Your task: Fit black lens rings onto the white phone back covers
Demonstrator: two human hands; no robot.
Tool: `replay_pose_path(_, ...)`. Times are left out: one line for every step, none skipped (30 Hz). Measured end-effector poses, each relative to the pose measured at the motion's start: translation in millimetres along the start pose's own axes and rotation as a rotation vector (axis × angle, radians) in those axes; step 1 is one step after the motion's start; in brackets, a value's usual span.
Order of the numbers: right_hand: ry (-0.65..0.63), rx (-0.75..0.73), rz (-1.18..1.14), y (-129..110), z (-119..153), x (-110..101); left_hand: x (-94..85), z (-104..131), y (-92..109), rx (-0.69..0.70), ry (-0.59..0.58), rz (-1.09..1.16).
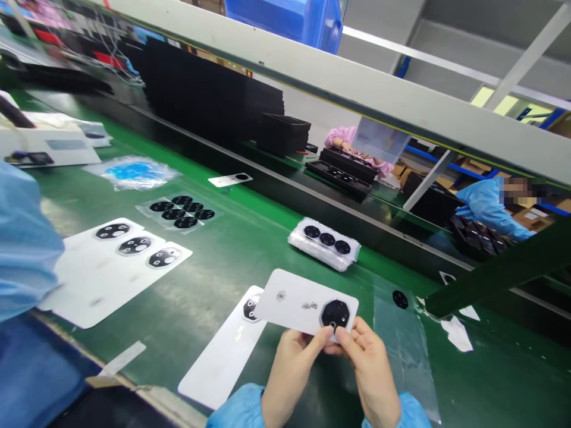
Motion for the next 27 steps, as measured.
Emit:
replay_pose_path(0.002, -0.009, 0.003, 2.1, 0.7, 3.4, -0.8, -2.4, -0.2, -0.001, 0.026, 0.019)
replay_pose_path(0.007, -0.02, 0.003, 3.8, 0.9, 6.1, -1.0, -3.7, 0.4, -0.004, 0.04, 0.029)
replay_pose_path(0.012, -0.03, -0.004, 5.4, 0.9, 8.4, -1.0, -4.2, 1.0, -0.012, 0.046, 0.045)
replay_pose_path(0.014, -0.039, -0.019, 6.9, 0.7, 10.4, -0.7, -4.1, 1.2, -0.026, 0.047, 0.066)
replay_pose_path(0.018, -0.045, -0.038, 8.4, 0.5, 12.0, -0.1, -3.7, 0.8, -0.045, 0.041, 0.087)
replay_pose_path(0.025, -0.052, -0.056, 10.0, 0.3, 13.3, 0.5, -3.1, 0.1, -0.059, 0.034, 0.104)
replay_pose_path(0.036, -0.061, -0.07, 11.6, 0.2, 14.2, 0.9, -2.6, -0.9, -0.066, 0.027, 0.114)
replay_pose_path(0.052, -0.075, -0.079, 13.4, 0.0, 14.6, 1.2, -2.4, -2.2, -0.068, 0.021, 0.115)
replay_pose_path(0.07, -0.089, -0.083, 15.3, -0.3, 14.8, 1.0, -2.4, -3.7, -0.063, 0.022, 0.108)
replay_pose_path(0.089, -0.103, -0.082, 17.4, -0.7, 14.9, 0.1, -2.6, -5.4, -0.053, 0.033, 0.092)
replay_pose_path(0.107, -0.114, -0.076, 19.8, -1.3, 15.0, -1.3, -3.1, -7.2, -0.041, 0.054, 0.07)
replay_pose_path(0.122, -0.121, -0.066, 22.1, -2.0, 15.2, -2.9, -3.6, -9.0, -0.028, 0.079, 0.045)
replay_pose_path(0.134, -0.123, -0.056, 24.4, -2.9, 15.7, -4.5, -4.2, -10.7, -0.018, 0.104, 0.023)
replay_pose_path(0.143, -0.122, -0.048, 26.3, -3.7, 16.6, -5.8, -4.9, -12.2, -0.009, 0.124, 0.006)
replay_pose_path(0.149, -0.12, -0.043, 27.6, -4.4, 17.8, -6.7, -5.6, -13.3, -0.003, 0.138, -0.004)
replay_pose_path(0.155, -0.116, -0.046, 28.2, -4.9, 19.3, -7.3, -6.3, -14.0, -0.001, 0.145, -0.008)
replay_pose_path(0.159, -0.109, -0.056, 28.2, -5.3, 21.0, -7.8, -7.0, -14.1, -0.002, 0.149, -0.009)
replay_pose_path(0.165, -0.101, -0.073, 27.4, -5.6, 22.7, -8.3, -7.9, -13.3, -0.003, 0.152, -0.011)
replay_pose_path(0.168, -0.092, -0.094, 26.0, -5.9, 24.3, -9.1, -8.8, -11.7, -0.001, 0.155, -0.011)
replay_pose_path(0.163, -0.08, -0.115, 24.0, -6.3, 25.9, -9.9, -9.9, -9.3, 0.002, 0.156, -0.009)
replay_pose_path(0.15, -0.068, -0.134, 21.6, -6.7, 27.6, -10.9, -11.1, -6.2, 0.005, 0.155, -0.006)
replay_pose_path(0.128, -0.055, -0.151, 19.0, -7.4, 29.1, -11.8, -12.5, -2.9, 0.007, 0.148, -0.001)
replay_pose_path(0.098, -0.042, -0.163, 16.4, -8.1, 30.5, -12.5, -13.9, 0.3, 0.006, 0.136, 0.007)
replay_pose_path(0.065, -0.029, -0.172, 14.1, -8.9, 31.7, -13.0, -15.3, 3.2, 0.002, 0.122, 0.013)
replay_pose_path(0.037, -0.02, -0.178, 12.2, -9.8, 32.5, -13.4, -16.4, 5.5, -0.003, 0.111, 0.016)
replay_pose_path(0.021, -0.016, -0.182, 10.9, -10.7, 32.7, -13.6, -17.2, 7.0, -0.009, 0.102, 0.018)
replay_pose_path(0.016, -0.018, -0.189, 10.3, -11.6, 32.5, -13.7, -17.6, 7.8, -0.011, 0.1, 0.023)
Point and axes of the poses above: each hand's wrist, its own z-axis away from the middle knuckle, its own x-axis out of the palm, y = z × x, the point moved 5 cm from there along -z, towards the middle knuckle, and after that the axes turned 1 degree about x, right-handed, at the moved point
